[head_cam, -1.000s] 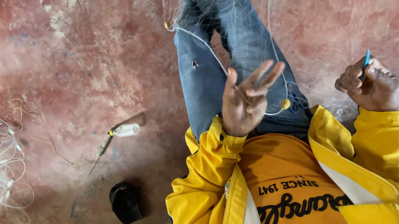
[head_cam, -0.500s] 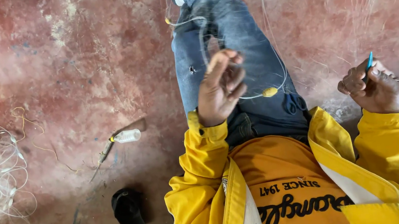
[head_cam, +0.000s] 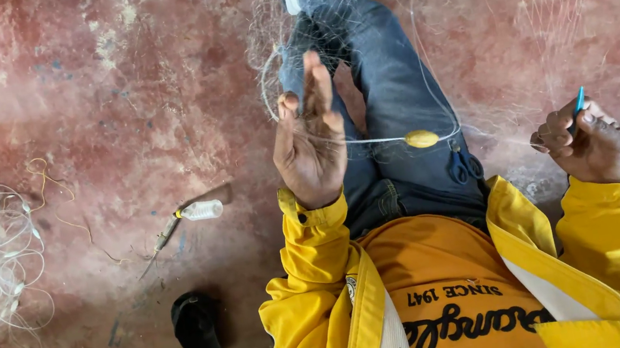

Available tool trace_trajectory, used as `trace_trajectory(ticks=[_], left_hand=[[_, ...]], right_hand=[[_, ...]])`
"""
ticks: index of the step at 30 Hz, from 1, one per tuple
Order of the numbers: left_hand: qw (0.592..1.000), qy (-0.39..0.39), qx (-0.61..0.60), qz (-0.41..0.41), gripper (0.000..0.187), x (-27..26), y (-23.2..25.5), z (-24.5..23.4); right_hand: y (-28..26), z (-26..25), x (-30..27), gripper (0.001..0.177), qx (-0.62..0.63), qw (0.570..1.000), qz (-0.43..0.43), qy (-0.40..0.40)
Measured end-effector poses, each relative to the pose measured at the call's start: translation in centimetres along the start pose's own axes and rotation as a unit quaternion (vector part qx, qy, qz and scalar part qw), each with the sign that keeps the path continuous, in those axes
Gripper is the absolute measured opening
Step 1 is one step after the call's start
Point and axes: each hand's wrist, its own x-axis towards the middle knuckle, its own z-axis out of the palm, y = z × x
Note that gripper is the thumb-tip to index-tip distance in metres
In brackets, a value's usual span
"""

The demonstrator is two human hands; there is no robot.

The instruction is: Repairing a fine mesh fishing net using scissors and a small tool

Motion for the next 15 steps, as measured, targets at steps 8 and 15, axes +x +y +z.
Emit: trace_trajectory(ticks=[8, 15], left_hand=[[0.996, -0.026, 0.060, -0.060, 0.019, -0.8, 0.3, 0.1], [0.999, -0.022, 0.019, -0.038, 0.008, -1.1, 0.3, 1.4]], right_hand=[[1.4, -2.0, -0.3, 0.012, -0.019, 0.999, 0.002, 0.044], [1.9, -2.0, -0.4, 0.012, -0.014, 0.997, 0.002, 0.071]])
